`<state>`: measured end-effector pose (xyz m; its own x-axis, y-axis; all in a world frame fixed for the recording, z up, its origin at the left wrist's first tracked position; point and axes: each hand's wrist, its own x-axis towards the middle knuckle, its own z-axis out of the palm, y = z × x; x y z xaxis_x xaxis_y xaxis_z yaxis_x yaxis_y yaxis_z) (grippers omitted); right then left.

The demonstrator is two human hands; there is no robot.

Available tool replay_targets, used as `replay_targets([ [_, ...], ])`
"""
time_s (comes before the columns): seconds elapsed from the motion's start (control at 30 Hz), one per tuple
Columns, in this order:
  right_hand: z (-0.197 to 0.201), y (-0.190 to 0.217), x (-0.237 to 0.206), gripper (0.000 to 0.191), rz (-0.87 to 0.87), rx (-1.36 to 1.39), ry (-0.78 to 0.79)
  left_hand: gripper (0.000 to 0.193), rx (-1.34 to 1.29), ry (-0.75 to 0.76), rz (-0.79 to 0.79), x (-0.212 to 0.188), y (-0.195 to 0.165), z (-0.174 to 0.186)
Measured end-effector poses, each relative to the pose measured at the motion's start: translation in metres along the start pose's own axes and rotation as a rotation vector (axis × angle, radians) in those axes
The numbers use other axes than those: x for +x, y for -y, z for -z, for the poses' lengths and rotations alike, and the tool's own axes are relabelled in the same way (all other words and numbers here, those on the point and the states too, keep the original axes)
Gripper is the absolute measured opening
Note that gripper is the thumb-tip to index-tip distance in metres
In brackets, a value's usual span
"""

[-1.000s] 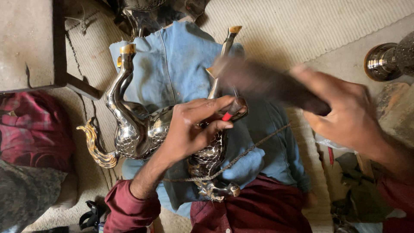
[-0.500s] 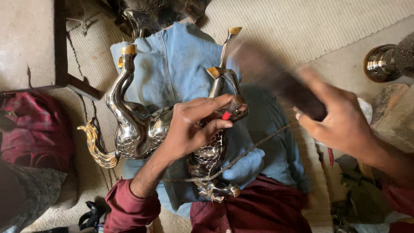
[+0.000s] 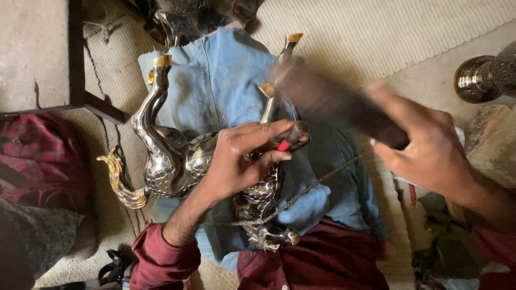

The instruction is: The person sits on the floor with a silvered metal horse figurine on their lap and repeatedly strikes a small chisel-like punch held against the figurine with a wooden mallet, working the surface details. Near the end they untie and remove a rope holding the figurine, then resume hammering.

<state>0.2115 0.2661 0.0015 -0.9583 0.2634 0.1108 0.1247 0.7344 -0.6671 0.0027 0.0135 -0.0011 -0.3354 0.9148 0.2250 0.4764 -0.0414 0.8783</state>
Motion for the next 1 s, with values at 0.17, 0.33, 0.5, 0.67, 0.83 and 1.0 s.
replay_targets([
  [0.17, -0.003, -0.003, -0.002, 0.063, 0.042, -0.013, 0.053, 0.057, -0.038, -0.007, 0.005, 0.003, 0.0, 0.001],
  [0.33, 0.0, -0.002, -0.005, 0.067, -0.11, 0.209, -0.076, 0.056, -0.116, -0.029, -0.025, 0.002, 0.002, -0.002],
  [0.5, 0.004, -0.002, -0.001, 0.073, 0.094, 0.519, -0.324, 0.058, -0.066, -0.022, -0.043, 0.002, 0.004, -0.001],
  [0.67, -0.006, -0.001, -0.001, 0.078, 0.071, -0.015, -0.071, 0.054, -0.095, -0.013, -0.021, 0.003, 0.004, -0.001],
  [0.83, -0.004, 0.004, 0.001, 0.049, -0.028, 0.08, -0.051, 0.054, -0.031, -0.01, -0.025, 0.004, 0.002, 0.0],
  [1.0, 0.0, 0.016, 0.001, 0.075, -0.124, 0.386, -0.099, 0.055, -0.039, -0.012, -0.064, 0.005, 0.001, 0.002],
])
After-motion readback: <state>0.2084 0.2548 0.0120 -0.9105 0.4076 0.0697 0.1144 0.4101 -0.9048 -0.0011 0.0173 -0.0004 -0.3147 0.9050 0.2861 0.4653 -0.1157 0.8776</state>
